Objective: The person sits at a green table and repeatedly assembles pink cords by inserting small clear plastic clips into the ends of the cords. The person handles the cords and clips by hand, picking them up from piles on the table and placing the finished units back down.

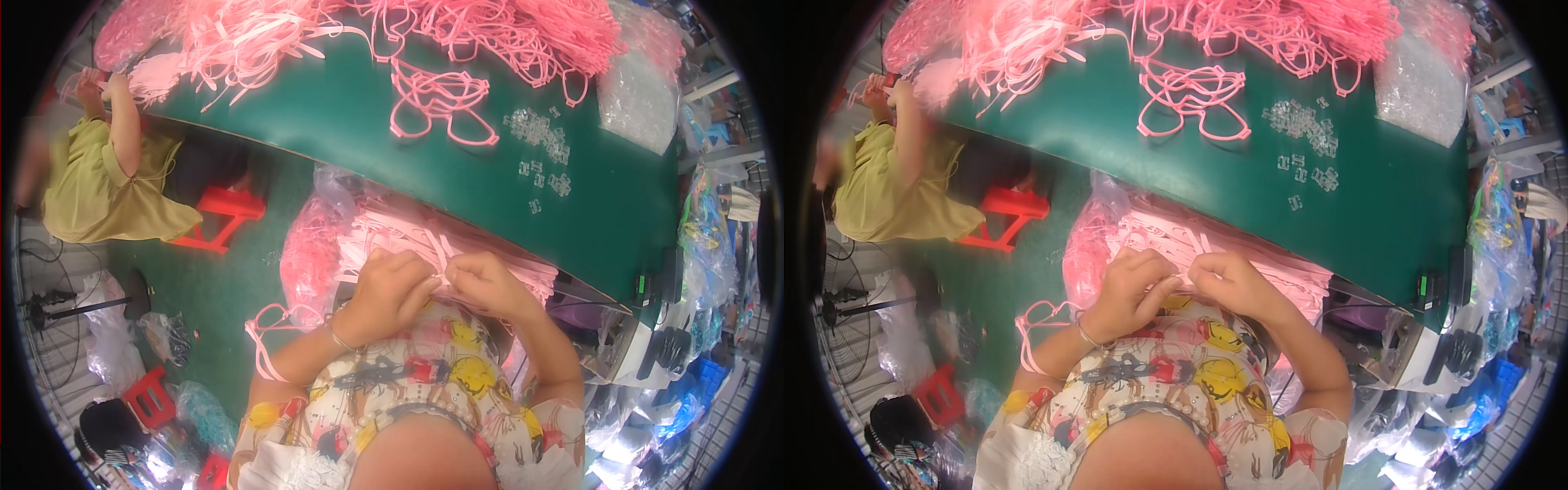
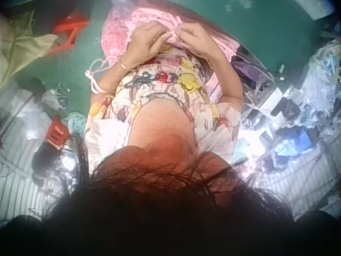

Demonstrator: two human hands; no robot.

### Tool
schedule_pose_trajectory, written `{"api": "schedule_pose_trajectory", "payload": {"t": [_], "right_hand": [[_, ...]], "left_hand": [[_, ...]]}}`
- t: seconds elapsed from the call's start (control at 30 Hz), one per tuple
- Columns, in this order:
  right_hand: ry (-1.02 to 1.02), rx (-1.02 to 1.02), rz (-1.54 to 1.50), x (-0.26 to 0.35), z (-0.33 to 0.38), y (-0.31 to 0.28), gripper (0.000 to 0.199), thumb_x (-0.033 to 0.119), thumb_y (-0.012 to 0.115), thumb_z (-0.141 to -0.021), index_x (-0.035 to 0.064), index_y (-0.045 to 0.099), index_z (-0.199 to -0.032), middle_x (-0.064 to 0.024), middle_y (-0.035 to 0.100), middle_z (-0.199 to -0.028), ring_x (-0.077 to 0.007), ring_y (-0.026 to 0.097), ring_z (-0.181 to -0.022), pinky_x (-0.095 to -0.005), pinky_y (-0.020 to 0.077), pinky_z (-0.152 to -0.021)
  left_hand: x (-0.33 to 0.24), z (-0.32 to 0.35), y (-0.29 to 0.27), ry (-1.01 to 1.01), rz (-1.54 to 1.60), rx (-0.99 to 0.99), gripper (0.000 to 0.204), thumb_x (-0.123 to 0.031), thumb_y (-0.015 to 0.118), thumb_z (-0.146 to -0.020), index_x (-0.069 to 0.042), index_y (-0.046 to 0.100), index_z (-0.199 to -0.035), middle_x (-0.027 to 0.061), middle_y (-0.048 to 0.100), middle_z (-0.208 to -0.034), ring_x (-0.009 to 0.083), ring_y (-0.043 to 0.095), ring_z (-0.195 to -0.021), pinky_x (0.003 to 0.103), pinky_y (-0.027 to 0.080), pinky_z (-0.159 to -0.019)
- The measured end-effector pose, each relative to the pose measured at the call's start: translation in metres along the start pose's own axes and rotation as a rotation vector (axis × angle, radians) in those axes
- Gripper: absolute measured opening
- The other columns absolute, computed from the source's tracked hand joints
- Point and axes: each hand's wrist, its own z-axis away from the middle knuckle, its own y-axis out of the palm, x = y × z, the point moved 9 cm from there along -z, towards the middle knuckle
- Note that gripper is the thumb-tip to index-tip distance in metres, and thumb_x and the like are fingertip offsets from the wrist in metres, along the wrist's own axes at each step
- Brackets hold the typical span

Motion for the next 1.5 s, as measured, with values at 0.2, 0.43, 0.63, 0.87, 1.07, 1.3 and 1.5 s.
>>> {"api": "schedule_pose_trajectory", "payload": {"t": [0.2, 0.43, 0.63, 0.87, 1.07, 1.3, 1.5], "right_hand": [[0.06, 0.108, -0.114, -0.001, -0.004, 0.005, 0.021, 0.015, 0.053, -0.089, 0.0014, 0.061, -0.076, 0.0025, 0.053, -0.067, -0.005, 0.046, -0.063, -0.0228, 0.0372, -0.056], [-0.073, 0.14, -0.196, 0.013, 0.002, 0.007, 0.013, 0.012, 0.058, -0.088, 0.0025, 0.062, -0.079, 0.0035, 0.054, -0.07, -0.0025, 0.045, -0.062, -0.0209, 0.0348, -0.052], [-0.685, -0.165, 0.477, 0.051, 0.01, 0.007, 0.007, 0.008, 0.064, -0.076, 0.0026, 0.061, -0.08, -0.0062, 0.056, -0.072, -0.0204, 0.054, -0.07, -0.0334, 0.0409, -0.072], [-0.944, -0.466, 0.874, 0.061, 0.029, 0.018, 0.012, 0.006, 0.065, -0.072, 0.0025, 0.06, -0.082, -0.0087, 0.056, -0.073, -0.0289, 0.053, -0.072, -0.0391, 0.0404, -0.078], [-0.417, -0.108, 0.132, 0.036, 0.006, -0.005, 0.02, 0.011, 0.068, -0.077, -0.0006, 0.063, -0.092, -0.0113, 0.06, -0.079, -0.0221, 0.058, -0.075, -0.036, 0.0455, -0.07], [-0.553, -0.227, -0.015, 0.064, 0.032, -0.042, 0.017, 0.013, 0.06, -0.085, -0.0024, 0.063, -0.091, -0.0062, 0.063, -0.079, -0.0114, 0.058, -0.074, -0.0273, 0.0461, -0.066], [-0.437, -0.387, -0.399, 0.052, 0.056, -0.046, 0.032, 0.027, 0.066, -0.082, -0.0036, 0.06, -0.09, -0.0096, 0.06, -0.07, -0.0132, 0.053, -0.057, -0.0274, 0.0449, -0.058]], "left_hand": [[-0.012, 0.005, 0.017, 0.125, -0.074, 0.173, 0.008, -0.011, 0.067, -0.079, -0.006, 0.062, -0.084, 0.008, 0.056, -0.073, 0.0246, 0.054, -0.061, 0.035, 0.038, -0.061], [0.029, 0.017, 0.035, -0.471, 0.768, 0.381, 0.018, -0.02, 0.06, -0.091, -0.004, 0.06, -0.082, 0.0021, 0.055, -0.072, 0.0103, 0.053, -0.062, 0.025, 0.041, -0.055], [0.044, 0.037, 0.047, -0.792, 1.117, 0.367, 0.024, -0.026, 0.055, -0.095, -0.004, 0.06, -0.09, -0.0012, 0.055, -0.079, 0.008, 0.053, -0.075, 0.025, 0.044, -0.066], [0.046, 0.04, 0.062, -0.972, 1.442, 0.352, 0.023, -0.027, 0.056, -0.095, -0.004, 0.06, -0.095, -0.0013, 0.055, -0.081, 0.0068, 0.052, -0.076, 0.021, 0.046, -0.067], [0.029, -0.001, 0.024, -0.5, 0.892, 0.149, 0.014, -0.016, 0.058, -0.091, -0.003, 0.055, -0.094, -0.0017, 0.053, -0.079, 0.0078, 0.051, -0.074, 0.022, 0.044, -0.065], [0.069, 0.023, -0.012, -0.45, 0.688, -0.291, 0.014, -0.016, 0.059, -0.087, -0.003, 0.059, -0.093, 0.0042, 0.058, -0.09, 0.016, 0.056, -0.089, 0.033, 0.043, -0.085], [0.078, 0.065, 0.121, -1.2, 1.905, 0.257, 0.027, -0.029, 0.055, -0.092, -0.006, 0.058, -0.106, 0.0128, 0.061, -0.108, 0.0265, 0.057, -0.106, 0.04, 0.044, -0.097]]}}
